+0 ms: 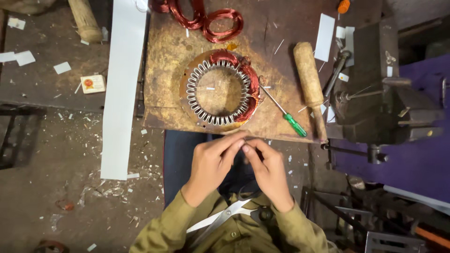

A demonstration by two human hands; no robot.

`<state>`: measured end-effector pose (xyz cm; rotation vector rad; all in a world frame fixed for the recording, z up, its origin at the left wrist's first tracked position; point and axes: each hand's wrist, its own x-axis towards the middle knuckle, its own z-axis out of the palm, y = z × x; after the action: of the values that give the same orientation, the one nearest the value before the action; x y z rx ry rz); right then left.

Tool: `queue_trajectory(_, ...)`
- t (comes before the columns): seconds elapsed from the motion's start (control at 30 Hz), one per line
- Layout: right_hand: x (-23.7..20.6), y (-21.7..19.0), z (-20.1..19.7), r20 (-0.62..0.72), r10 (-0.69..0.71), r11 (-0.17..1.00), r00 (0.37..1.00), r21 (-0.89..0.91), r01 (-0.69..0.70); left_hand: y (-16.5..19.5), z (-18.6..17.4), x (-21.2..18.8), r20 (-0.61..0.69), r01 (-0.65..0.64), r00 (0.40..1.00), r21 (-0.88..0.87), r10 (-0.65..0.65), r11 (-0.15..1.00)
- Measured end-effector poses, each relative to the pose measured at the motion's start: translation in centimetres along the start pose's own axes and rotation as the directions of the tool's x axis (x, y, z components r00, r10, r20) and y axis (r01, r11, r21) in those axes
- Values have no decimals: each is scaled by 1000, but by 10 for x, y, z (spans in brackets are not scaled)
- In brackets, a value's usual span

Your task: The person winds copper wire into the slots of a stator core, using a wooden mallet to tap the windings into place and a screwdriver to adjust the wire. They repeatedly tap and adjust the coil while seated with the workpiece on their lap.

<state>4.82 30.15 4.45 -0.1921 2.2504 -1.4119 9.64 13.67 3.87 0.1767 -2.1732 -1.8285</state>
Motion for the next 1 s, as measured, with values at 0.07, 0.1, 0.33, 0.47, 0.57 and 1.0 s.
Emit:
queue_trajectory(0.07, -3, -15, -17, 36, -320, 893, 947, -322, 314, -5, 5, 4, -79, -57, 995, 75, 63, 996)
queue_trajectory(0.1, 4, -24, -23, 7, -374, 862, 927, -366, 350, -6, 9, 6, -114, -90, 988, 112, 103, 990)
queue_trajectory(0.33, 21, -51, -9, -81, -453, 834, 888, -389, 391, 5, 8, 16, 209, 538, 835, -502, -509, 677)
queue_trajectory(0.47, 12, -47, -7, -97, -403, 851, 910, -406, 334, -1, 6, 11, 159, 475, 877, -427, -454, 769)
queue_trajectory(0.57, 22, -48, -13, -249, -377, 905, 892, -305, 298, -8, 10, 7, 190, 452, 883, -593, -429, 666)
queue_trajectory(1.0, 22, -40, -15, 70, -536, 733, 841, -455, 505, -18, 23, -1, 31, 425, 891, -411, -453, 806)
